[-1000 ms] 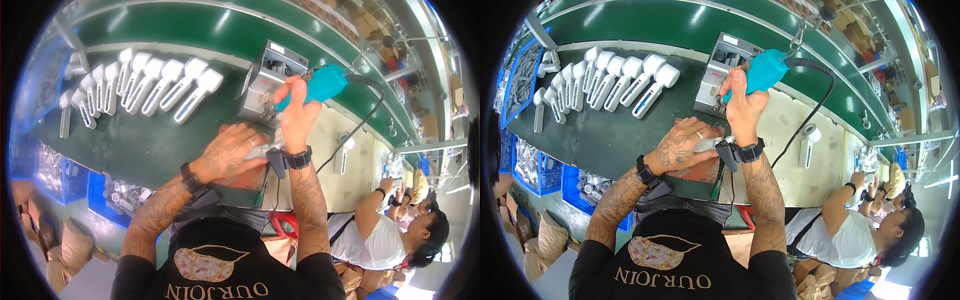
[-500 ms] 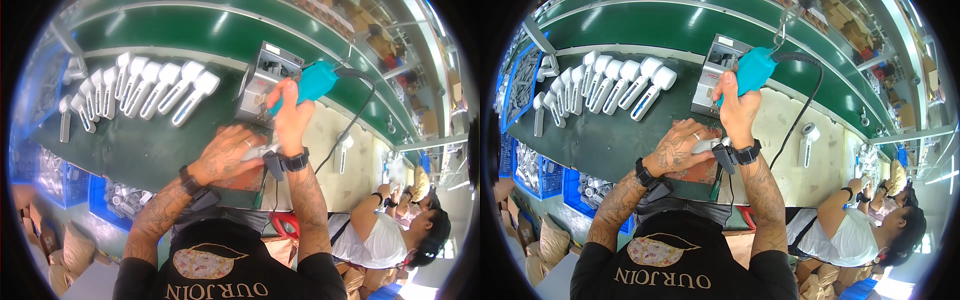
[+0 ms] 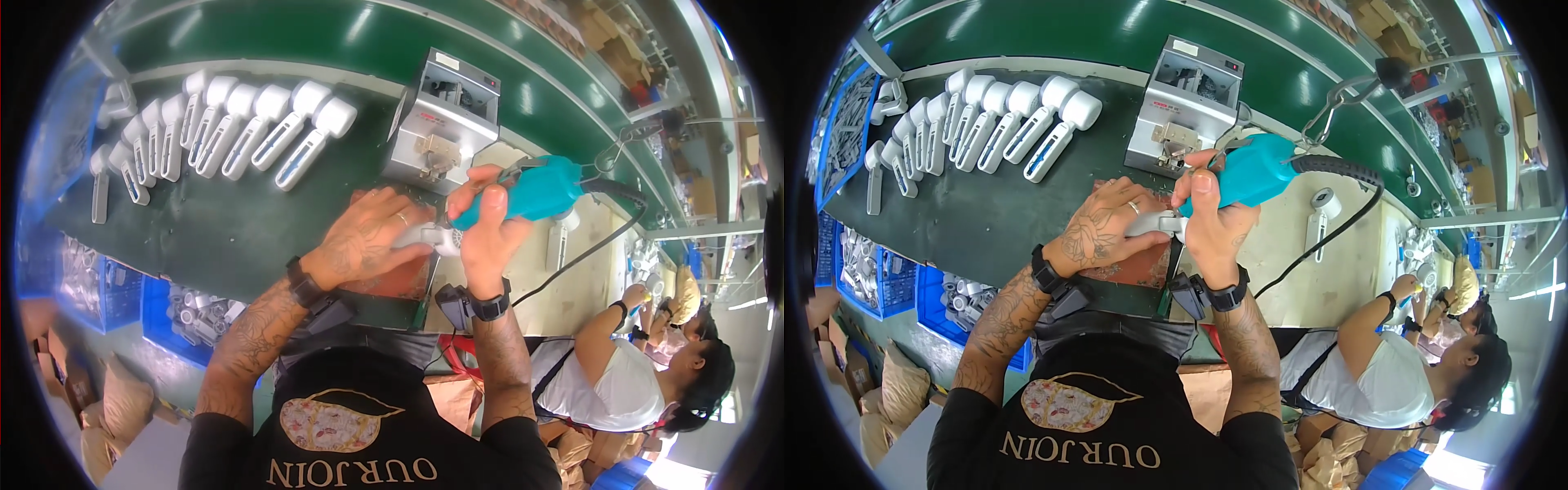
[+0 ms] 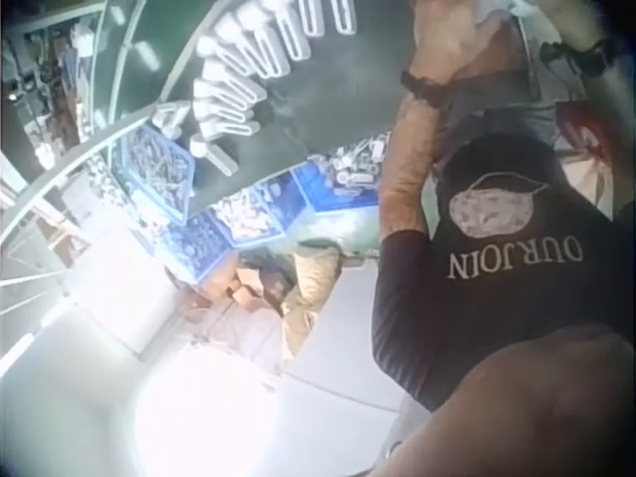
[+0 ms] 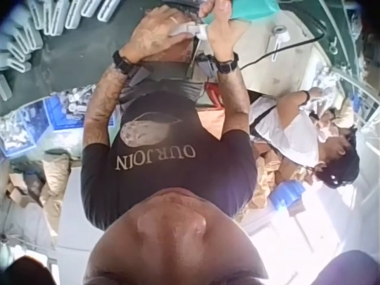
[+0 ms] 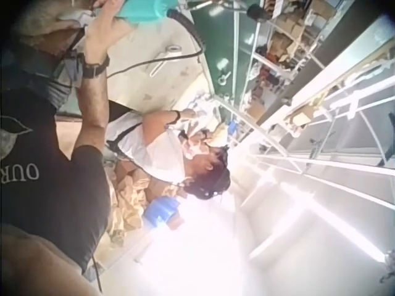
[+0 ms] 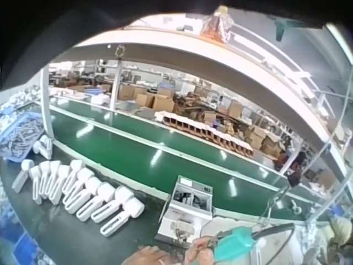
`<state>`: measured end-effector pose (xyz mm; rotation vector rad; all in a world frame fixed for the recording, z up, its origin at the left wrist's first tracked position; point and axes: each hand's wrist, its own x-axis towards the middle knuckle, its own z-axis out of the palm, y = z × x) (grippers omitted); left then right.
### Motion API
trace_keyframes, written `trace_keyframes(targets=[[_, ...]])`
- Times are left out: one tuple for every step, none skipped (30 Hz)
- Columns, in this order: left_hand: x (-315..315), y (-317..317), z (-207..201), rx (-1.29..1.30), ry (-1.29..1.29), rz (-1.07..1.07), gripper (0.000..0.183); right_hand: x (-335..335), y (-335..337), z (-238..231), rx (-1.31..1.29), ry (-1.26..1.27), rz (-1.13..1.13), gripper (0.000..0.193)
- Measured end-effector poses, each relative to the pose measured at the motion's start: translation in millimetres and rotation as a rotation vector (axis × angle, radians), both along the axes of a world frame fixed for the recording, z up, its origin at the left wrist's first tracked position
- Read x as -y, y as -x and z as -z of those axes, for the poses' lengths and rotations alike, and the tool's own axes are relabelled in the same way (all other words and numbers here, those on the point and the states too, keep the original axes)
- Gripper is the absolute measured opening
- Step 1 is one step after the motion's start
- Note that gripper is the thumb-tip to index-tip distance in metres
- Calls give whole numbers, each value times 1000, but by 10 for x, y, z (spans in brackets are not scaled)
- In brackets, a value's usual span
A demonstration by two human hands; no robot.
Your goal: The person picks up a white fan component, places it on a red block, and uses a teal power tool on it before setting it aside and repeating the process.
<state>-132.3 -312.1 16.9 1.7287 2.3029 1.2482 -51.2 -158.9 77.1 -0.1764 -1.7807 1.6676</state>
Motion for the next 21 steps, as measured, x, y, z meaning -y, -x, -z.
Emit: trace_keyframes(targets=[[-4, -4, 9, -8, -1, -3, 47, -4, -2, 17, -1, 0, 0, 54], [-6, -8, 14, -16, -3, -5, 47, -6, -2, 33, -3, 6, -1, 53], [-5, -11, 8, -16, -2, -6, 47, -8, -2, 49, -6, 13, -2, 51], [-4, -14, -3, -18, 1, -7, 47, -7, -5, 62, -5, 14, -3, 51], [-4, -16, -7, -19, 4, -7, 46, -5, -11, 76, 1, 19, -17, 49], [-4, -16, -6, -18, 5, -7, 46, -1, -17, 90, 7, 25, -31, 47], [-7, -14, -3, -24, 2, -7, 45, -6, -7, 117, 9, 27, -30, 47], [-9, -14, 1, -29, -2, -6, 44, -15, 14, 152, -10, 43, -45, 44], [-12, -13, -6, -27, -1, -3, 44, -21, 27, 174, -30, 58, -57, 42], [-11, -14, -19, -30, 7, -5, 44, -18, 27, 185, -28, 58, -54, 42], [-11, -13, -33, -32, 15, -7, 43, -12, 25, 193, -32, 42, -61, 40], [-9, -14, -43, -30, 15, -5, 43, -12, 22, 203, -36, 26, -70, 39], [-7, -14, -55, -47, 30, -12, 43, -26, 25, 211, -34, 26, -69, 39], [-6, -15, -62, -65, 44, -20, 43, -49, 33, 215, -41, 19, -93, 39], [-7, -17, -65, -66, 41, -19, 43, -64, 40, 217, -48, 11, -116, 38], [-9, -21, -71, -74, 38, -25, 42, -69, 41, 220, -50, 8, -116, 38], [-10, -26, -81, -84, 34, -31, 42, -70, 41, 218, -39, 16, -103, 38], [-7, -27, -84, -88, 31, -34, 42, -65, 52, 212, -31, 25, -92, 38], [-6, -29, -88, -63, 40, -39, 39, -55, 58, 183, -36, 20, -95, 38], [-5, -33, -93, -39, 48, -45, 38, -41, 63, 130, 37, 56, -46, 37], [1, -31, -105, -50, 42, -51, 38, -29, 92, 62, 106, 90, 1, 36]])
